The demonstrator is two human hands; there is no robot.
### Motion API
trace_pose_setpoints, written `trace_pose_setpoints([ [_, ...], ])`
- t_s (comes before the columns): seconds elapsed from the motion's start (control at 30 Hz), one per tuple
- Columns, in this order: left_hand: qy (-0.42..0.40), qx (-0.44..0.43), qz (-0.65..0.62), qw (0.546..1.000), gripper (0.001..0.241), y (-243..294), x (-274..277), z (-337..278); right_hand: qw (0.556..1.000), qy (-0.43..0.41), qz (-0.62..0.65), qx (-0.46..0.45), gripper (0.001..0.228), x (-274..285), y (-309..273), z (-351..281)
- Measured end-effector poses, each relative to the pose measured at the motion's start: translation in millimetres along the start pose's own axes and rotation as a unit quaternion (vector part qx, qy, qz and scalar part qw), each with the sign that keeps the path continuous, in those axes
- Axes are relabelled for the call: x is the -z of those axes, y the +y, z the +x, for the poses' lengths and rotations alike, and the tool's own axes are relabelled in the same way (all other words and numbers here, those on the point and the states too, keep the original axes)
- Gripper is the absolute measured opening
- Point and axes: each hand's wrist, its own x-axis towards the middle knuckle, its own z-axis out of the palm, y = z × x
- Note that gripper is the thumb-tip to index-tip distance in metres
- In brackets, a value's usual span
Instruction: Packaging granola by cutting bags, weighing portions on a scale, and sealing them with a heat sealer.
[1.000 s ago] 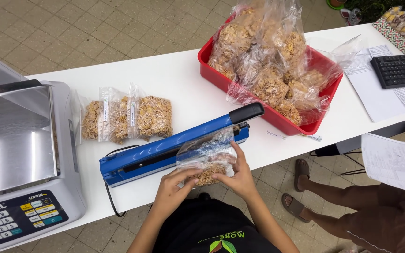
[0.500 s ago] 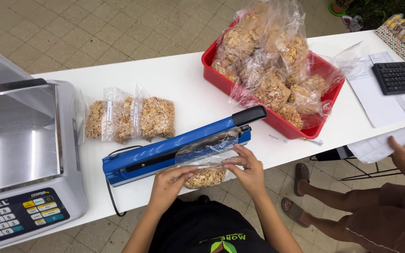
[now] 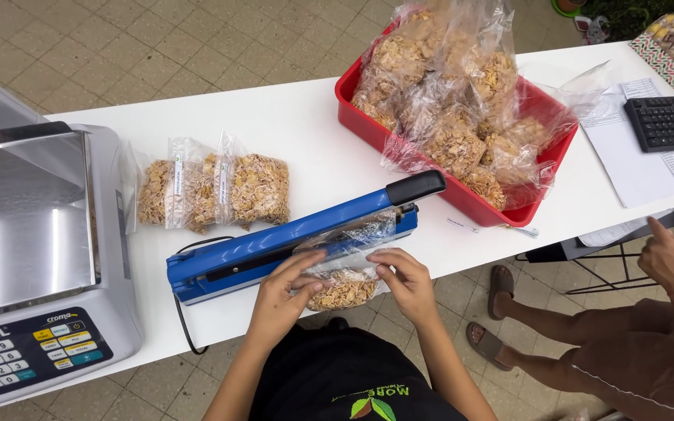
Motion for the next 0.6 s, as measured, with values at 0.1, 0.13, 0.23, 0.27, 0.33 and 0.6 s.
trace_pose_setpoints([
  [0.1,0.002,0.04,0.002,0.999,0.063,5.4,-1.6,-1.0,0.999,-0.008,-0.03,-0.019,0.036,0.2,-4.4,-0.5],
  [0.13,0.008,0.066,0.012,0.998,0.077,6.9,-2.1,-0.5,0.999,-0.003,-0.013,-0.035,0.052,0.3,-4.2,-0.6],
  [0.23,0.017,0.133,0.041,0.99,0.095,12.4,-3.1,0.0,0.994,-0.029,0.027,-0.106,0.077,1.8,-13.0,0.6],
  [0.27,0.018,0.135,0.039,0.99,0.095,14.9,-4.7,-1.2,0.993,-0.031,0.027,-0.108,0.077,3.4,-15.7,1.4],
  [0.33,0.034,0.153,0.007,0.988,0.101,21.8,-5.7,-1.4,0.99,-0.042,0.055,-0.126,0.093,5.5,-21.1,5.9],
  [0.6,0.029,0.076,-0.024,0.996,0.071,18.5,-5.3,-6.3,0.987,-0.06,0.039,-0.143,0.1,10.8,-27.6,12.5],
])
